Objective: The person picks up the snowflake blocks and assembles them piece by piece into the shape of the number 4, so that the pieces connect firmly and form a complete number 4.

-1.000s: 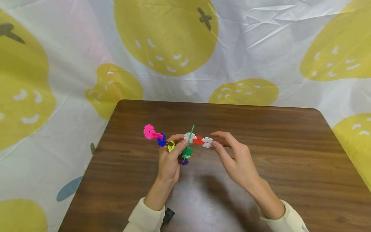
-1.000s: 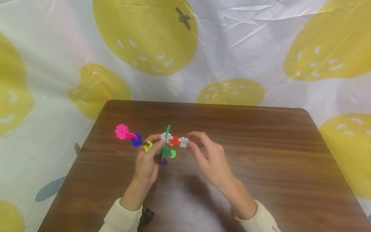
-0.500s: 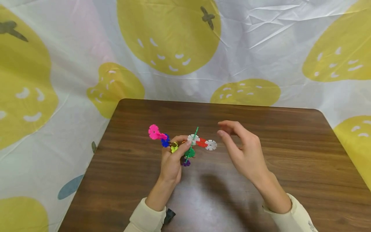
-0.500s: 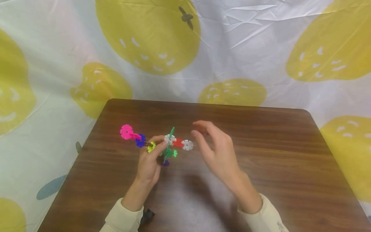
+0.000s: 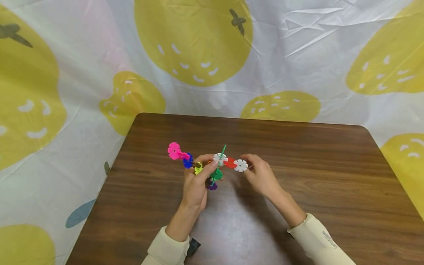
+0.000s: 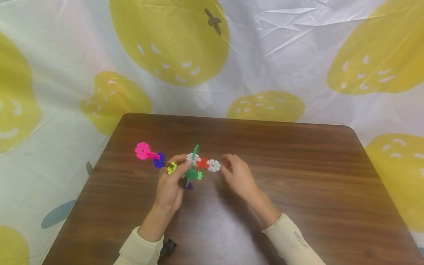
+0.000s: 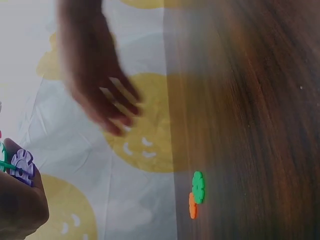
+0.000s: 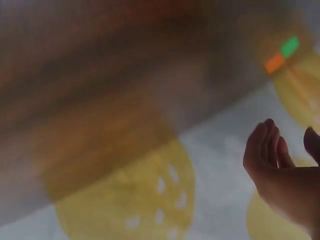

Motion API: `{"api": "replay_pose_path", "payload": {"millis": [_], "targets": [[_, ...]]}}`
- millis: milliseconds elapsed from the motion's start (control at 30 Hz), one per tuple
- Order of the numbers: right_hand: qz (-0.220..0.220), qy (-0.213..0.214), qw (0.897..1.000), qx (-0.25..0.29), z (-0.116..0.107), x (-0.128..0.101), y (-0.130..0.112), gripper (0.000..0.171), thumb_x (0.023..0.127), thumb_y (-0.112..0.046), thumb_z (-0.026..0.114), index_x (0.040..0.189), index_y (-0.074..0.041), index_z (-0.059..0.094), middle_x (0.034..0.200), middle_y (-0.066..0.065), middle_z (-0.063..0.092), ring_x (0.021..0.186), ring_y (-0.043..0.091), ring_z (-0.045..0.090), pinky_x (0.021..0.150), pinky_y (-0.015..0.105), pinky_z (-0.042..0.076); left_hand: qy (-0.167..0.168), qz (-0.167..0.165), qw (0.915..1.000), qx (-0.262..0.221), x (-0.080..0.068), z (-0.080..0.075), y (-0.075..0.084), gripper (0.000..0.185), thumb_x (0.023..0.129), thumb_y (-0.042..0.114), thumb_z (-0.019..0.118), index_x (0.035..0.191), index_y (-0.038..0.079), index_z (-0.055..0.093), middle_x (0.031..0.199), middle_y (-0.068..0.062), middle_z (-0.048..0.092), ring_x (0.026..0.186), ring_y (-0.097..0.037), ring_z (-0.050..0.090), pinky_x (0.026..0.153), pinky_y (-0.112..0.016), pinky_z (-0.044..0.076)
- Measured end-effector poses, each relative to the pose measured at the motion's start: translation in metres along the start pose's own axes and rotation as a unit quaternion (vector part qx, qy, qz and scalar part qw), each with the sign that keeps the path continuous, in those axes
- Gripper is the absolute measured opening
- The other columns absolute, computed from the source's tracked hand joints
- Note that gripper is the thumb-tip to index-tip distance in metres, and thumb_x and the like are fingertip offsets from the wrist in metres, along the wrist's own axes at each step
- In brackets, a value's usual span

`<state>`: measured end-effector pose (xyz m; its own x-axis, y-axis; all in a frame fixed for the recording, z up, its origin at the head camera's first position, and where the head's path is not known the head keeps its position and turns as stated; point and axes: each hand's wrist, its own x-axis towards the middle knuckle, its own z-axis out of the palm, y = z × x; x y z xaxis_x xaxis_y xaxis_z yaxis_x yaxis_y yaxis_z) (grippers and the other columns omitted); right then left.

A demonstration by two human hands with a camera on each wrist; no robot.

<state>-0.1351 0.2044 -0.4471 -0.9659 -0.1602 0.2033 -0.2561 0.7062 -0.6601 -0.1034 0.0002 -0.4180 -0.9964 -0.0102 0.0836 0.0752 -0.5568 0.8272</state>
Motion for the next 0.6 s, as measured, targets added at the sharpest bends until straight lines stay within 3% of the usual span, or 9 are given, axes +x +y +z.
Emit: {"api": "replay_pose_path", "payload": {"millis": [100, 200, 300, 433, 600], "targets": [[0.001, -0.043, 0.999, -0.015, 0.023, 0.0, 0.011, 0.022, 0.092, -0.011, 0.075, 0.112, -0.003, 0.069, 0.097, 0.01, 0.069, 0.088, 0.023, 0.064, 0.08, 0.042, 0.055, 0.003, -0.003, 1.0, -0.001, 0.0, 0.0, 0.001, 0.024, 0.092, 0.0, 0.065, 0.093, 0.021, 0.078, 0.086, 0.004, 0.072, 0.064, -0.009, 0.065, 0.059, -0.027, 0.059], [-0.029, -0.062, 0.998, -0.01, 0.039, 0.003, 0.015, 0.027, 0.089, -0.013, 0.08, 0.113, -0.006, 0.07, 0.094, 0.009, 0.069, 0.088, 0.024, 0.062, 0.082, 0.043, 0.053, 0.006, -0.005, 1.0, -0.002, 0.0, 0.001, 0.003, 0.024, 0.092, 0.0, 0.065, 0.093, 0.02, 0.078, 0.086, 0.004, 0.071, 0.065, -0.009, 0.064, 0.059, -0.027, 0.059], [-0.072, -0.067, 0.995, -0.001, 0.051, 0.009, 0.015, 0.036, 0.087, -0.014, 0.084, 0.119, -0.007, 0.072, 0.103, 0.011, 0.074, 0.096, 0.025, 0.066, 0.089, 0.044, 0.054, 0.013, -0.008, 0.9999, 0.001, 0.0, 0.002, 0.004, 0.024, 0.092, 0.0, 0.065, 0.093, 0.021, 0.078, 0.086, 0.005, 0.07, 0.069, -0.008, 0.063, 0.061, -0.024, 0.057], [-0.106, -0.065, 0.991, -0.042, 0.062, 0.014, 0.01, 0.036, 0.086, -0.019, 0.084, 0.119, -0.01, 0.073, 0.117, 0.01, 0.076, 0.112, 0.026, 0.069, 0.1, 0.046, 0.054, 0.017, -0.013, 0.9998, 0.002, 0.0, 0.002, 0.004, 0.025, 0.092, 0.0, 0.065, 0.092, 0.022, 0.077, 0.086, 0.004, 0.071, 0.073, -0.009, 0.066, 0.064, -0.022, 0.055], [-0.114, -0.064, 0.988, -0.078, 0.07, 0.015, 0.003, 0.03, 0.089, -0.026, 0.082, 0.114, -0.013, 0.073, 0.115, 0.009, 0.075, 0.112, 0.028, 0.07, 0.097, 0.047, 0.056, 0.017, -0.017, 0.9997, -0.001, 0.0, 0.003, 0.003, 0.025, 0.092, 0.001, 0.065, 0.093, 0.022, 0.078, 0.088, 0.004, 0.071, 0.075, -0.01, 0.066, 0.065, -0.022, 0.056]]}}
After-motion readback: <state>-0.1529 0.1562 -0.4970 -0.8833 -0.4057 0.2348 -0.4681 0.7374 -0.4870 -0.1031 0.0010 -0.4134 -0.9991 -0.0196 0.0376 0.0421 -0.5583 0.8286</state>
